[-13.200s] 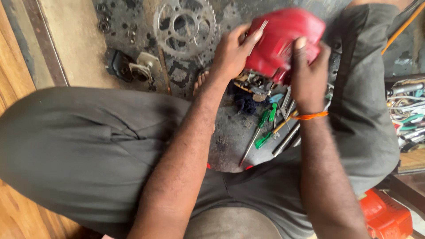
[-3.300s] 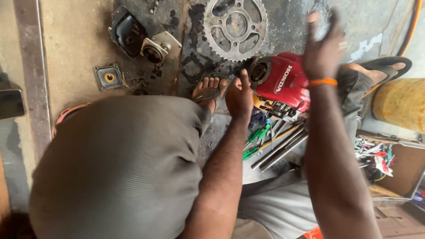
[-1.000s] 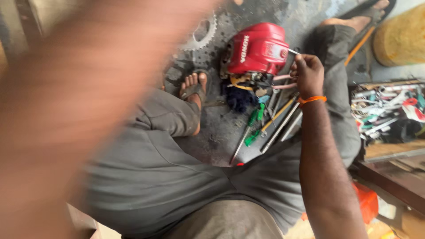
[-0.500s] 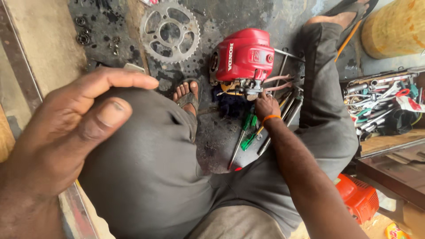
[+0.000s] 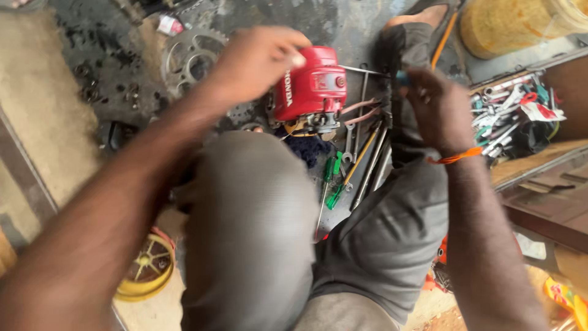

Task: The person sits on the floor and works on a red Honda engine. They wipe the engine with a cloth, use a screwdriver to adjust internal parts, and remove and reattach the red engine cover.

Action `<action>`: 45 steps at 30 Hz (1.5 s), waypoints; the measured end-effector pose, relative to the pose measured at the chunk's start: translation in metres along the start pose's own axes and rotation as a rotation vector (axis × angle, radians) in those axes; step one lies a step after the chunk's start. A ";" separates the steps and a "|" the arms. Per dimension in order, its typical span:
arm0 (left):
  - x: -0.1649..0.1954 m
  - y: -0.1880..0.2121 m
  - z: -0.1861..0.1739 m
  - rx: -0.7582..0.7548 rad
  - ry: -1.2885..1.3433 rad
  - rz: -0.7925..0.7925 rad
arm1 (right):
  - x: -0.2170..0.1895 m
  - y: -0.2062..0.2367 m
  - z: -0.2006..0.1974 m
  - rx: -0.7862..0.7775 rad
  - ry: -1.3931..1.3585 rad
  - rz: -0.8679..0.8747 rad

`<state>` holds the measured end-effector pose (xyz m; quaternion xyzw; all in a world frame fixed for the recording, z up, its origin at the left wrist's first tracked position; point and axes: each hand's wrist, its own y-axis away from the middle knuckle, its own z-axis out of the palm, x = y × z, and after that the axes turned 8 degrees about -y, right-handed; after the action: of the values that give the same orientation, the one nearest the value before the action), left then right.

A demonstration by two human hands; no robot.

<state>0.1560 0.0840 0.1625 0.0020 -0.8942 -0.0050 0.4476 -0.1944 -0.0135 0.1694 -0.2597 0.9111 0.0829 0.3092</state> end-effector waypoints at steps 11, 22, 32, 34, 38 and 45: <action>0.001 -0.101 0.132 -0.194 -0.109 0.212 | -0.035 -0.040 -0.009 0.057 0.061 -0.262; -0.002 -0.101 0.132 -0.161 -0.088 0.153 | -0.023 -0.046 -0.005 0.041 0.105 -0.314; -0.011 -0.084 0.136 -0.125 -0.171 0.091 | -0.051 -0.058 -0.026 -0.212 0.338 -0.460; -0.008 -0.083 0.135 -0.057 -0.188 0.118 | -0.057 -0.071 -0.021 -0.240 0.251 -0.257; -0.005 -0.083 0.136 -0.130 -0.367 0.105 | -0.057 -0.081 -0.021 -0.323 0.144 -0.029; -0.012 -0.081 0.139 -0.061 -0.265 0.163 | -0.054 -0.073 -0.027 -0.336 0.548 -0.410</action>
<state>0.0517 0.0039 0.0692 -0.0847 -0.9421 0.0041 0.3243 -0.1335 -0.0615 0.2240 -0.4964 0.8627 0.0951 0.0174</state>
